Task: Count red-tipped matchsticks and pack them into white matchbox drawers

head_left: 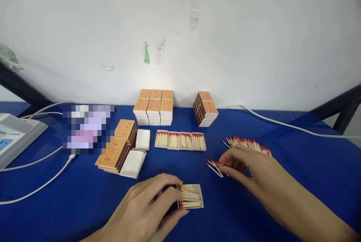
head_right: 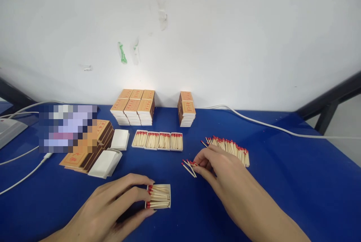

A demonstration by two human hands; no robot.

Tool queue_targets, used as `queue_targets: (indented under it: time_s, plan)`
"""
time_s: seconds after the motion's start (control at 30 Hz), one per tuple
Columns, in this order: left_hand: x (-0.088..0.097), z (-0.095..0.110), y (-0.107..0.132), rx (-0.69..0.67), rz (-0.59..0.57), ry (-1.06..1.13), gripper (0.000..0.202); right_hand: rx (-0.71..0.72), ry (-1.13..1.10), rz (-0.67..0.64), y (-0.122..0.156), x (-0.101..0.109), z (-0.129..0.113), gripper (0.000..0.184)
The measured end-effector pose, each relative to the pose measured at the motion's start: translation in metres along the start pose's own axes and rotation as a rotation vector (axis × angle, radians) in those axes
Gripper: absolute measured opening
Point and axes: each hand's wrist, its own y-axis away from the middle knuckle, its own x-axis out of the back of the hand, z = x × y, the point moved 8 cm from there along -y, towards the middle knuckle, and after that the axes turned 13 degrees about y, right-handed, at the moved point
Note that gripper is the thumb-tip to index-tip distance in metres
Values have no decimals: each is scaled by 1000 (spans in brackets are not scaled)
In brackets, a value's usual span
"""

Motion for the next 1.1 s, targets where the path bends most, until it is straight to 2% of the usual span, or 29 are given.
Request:
queue_targets:
  time_s: [0.13,0.27,0.4,0.5,0.63,0.83,1.1]
  plan:
    - [1,0,-3,26,16,-20,12,15,-4,76,2,8,-4,24]
    - [3,-1,-2,72,57,-80,26,96,-146,116,8,17,-35,20]
    - [1,-7,5,128,91,-110,42,293,-349,-9,16,2,-82,12]
    - [0,-12,8,155,101,-95,45,374,-286,19,20,-11,-97,10]
    - [-3,-14,9,170,88,-71,47,447,-105,74,22,-21,-100,16]
    - [-4,-13,9,173,77,-52,48,544,119,137,25,-25,-107,24]
    - [-1,-12,7,159,92,-57,48,523,155,139,27,-27,-106,21]
